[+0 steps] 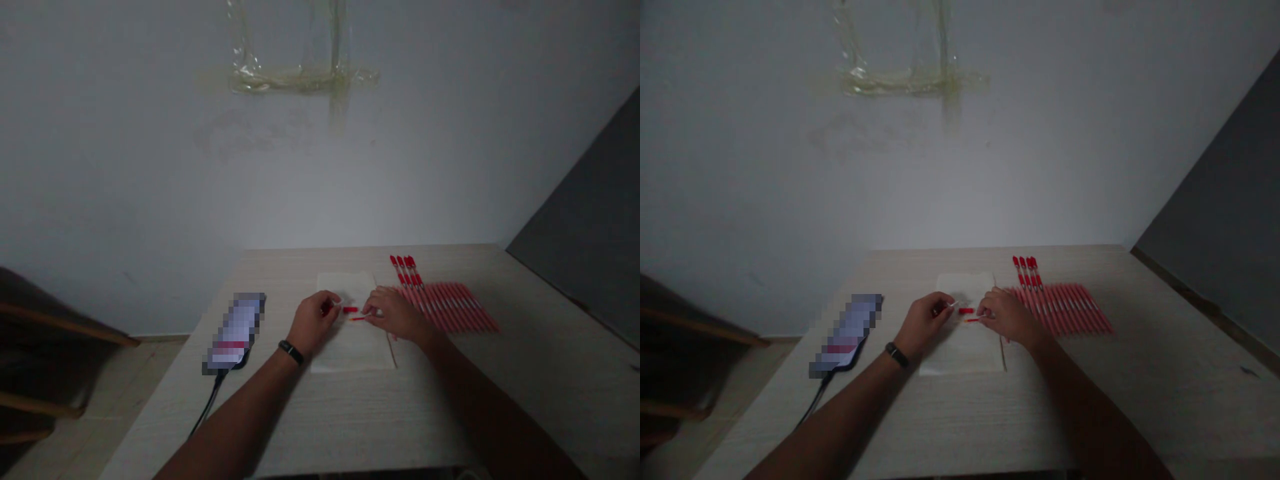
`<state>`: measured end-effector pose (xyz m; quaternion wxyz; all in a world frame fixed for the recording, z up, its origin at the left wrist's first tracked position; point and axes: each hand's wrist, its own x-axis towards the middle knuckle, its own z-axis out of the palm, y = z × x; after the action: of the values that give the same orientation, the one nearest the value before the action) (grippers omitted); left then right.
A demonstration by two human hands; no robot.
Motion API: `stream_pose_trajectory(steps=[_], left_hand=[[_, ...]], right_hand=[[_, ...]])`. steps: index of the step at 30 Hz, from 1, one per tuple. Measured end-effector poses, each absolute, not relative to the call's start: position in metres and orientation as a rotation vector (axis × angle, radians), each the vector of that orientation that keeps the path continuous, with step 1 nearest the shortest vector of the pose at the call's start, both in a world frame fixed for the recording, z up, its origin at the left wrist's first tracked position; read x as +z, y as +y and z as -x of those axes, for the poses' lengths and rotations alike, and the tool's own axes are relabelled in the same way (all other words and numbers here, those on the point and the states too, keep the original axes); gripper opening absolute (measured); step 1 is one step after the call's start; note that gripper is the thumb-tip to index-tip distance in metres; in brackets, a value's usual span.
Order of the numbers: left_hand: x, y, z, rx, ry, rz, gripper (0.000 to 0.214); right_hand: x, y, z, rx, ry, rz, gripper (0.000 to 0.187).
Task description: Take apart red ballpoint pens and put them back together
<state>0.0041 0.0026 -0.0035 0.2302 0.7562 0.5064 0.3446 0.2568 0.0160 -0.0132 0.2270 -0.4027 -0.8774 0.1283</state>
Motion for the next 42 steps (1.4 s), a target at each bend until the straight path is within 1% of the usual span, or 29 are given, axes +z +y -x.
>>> stream_pose_trajectory(steps=[4, 7, 13, 18, 20, 23, 27, 31, 36, 42], left_hand=[[-0.004, 0.003, -0.004, 0.946, 1.379, -2.083, 0.017], [-0.003, 0.003, -0.004, 0.949, 1.371, -2.090, 0.017], [-0.002, 0.001, -0.005, 0.944, 1.354, -2.098, 0.018], [-0.001, 0.001, -0.005, 0.964, 1.330, -2.122, 0.017], [-0.001, 0.001, -0.005, 0.967, 1.290, -2.145, 0.018], [0.001, 0.000, -0.006, 0.946, 1.229, -2.169, 0.019], [0.002, -0.001, -0.008, 0.930, 1.163, -2.146, 0.018], [0.001, -0.001, -0.010, 0.929, 1.118, -2.104, 0.017], [0.002, -0.001, -0.011, 1.017, 1.087, -1.947, 0.020], [0.001, 0.002, -0.008, 1.098, 0.971, -1.708, 0.025]], right_hand=[[-0.012, 0.015, -0.257, 0.359, -2.410, 1.105, 0.005], [-0.006, 0.015, -0.256, 0.342, -2.391, 1.108, 0.001], [0.006, 0.016, -0.257, 0.254, -2.342, 1.140, 0.009], [0.007, 0.016, -0.257, 0.241, -2.346, 1.145, 0.010], [0.007, 0.015, -0.255, 0.284, -2.312, 1.142, 0.008], [0.005, 0.011, -0.249, 0.441, -2.203, 1.135, 0.005], [0.001, 0.004, -0.239, 0.657, -2.106, 1.101, 0.008], [-0.002, 0.001, -0.232, 0.785, -2.033, 1.099, 0.009], [-0.002, 0.003, -0.231, 0.875, -1.942, 1.069, 0.006], [-0.003, 0.004, -0.231, 0.923, -1.888, 1.050, 0.011]])
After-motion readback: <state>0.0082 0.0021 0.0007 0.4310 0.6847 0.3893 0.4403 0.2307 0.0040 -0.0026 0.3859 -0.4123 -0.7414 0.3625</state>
